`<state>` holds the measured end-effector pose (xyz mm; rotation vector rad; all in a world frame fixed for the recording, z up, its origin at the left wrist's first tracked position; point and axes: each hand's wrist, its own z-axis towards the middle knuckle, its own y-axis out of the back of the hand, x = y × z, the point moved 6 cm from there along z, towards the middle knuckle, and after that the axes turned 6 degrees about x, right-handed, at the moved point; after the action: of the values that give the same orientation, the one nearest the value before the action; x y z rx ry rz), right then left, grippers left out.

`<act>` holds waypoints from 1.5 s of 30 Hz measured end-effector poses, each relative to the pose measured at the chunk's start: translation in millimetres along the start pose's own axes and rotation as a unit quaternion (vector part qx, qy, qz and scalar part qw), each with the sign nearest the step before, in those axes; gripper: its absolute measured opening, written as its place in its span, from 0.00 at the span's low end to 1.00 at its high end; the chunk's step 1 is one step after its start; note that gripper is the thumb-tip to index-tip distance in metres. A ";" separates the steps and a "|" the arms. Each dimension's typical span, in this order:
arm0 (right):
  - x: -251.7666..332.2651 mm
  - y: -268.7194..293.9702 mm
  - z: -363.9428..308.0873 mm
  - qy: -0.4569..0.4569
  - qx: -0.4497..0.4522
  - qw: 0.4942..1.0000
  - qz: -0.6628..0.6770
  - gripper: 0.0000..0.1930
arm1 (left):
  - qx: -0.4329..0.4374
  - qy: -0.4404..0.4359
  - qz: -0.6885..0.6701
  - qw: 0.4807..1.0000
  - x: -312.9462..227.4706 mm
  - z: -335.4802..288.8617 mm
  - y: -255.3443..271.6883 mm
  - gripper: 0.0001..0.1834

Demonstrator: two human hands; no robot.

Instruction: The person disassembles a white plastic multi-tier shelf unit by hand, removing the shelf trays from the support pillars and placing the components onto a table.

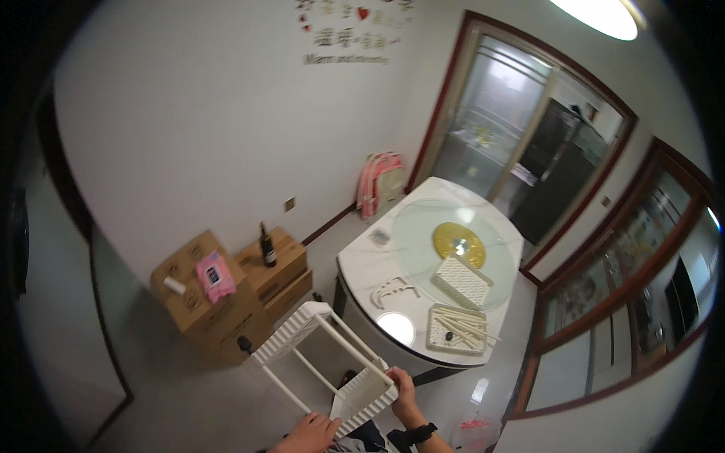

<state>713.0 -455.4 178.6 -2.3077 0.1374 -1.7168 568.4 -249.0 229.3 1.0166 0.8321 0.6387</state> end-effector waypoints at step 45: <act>113.7 -181.6 -78.7 0.347 0.504 0.574 -0.544 0.12 | -0.053 -0.041 -0.173 0.983 11.0 31.2 91.5 0.21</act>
<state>657.4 -318.8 352.9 -0.6102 -1.9034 -2.0551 592.9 -218.5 318.3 0.7724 0.8671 0.3389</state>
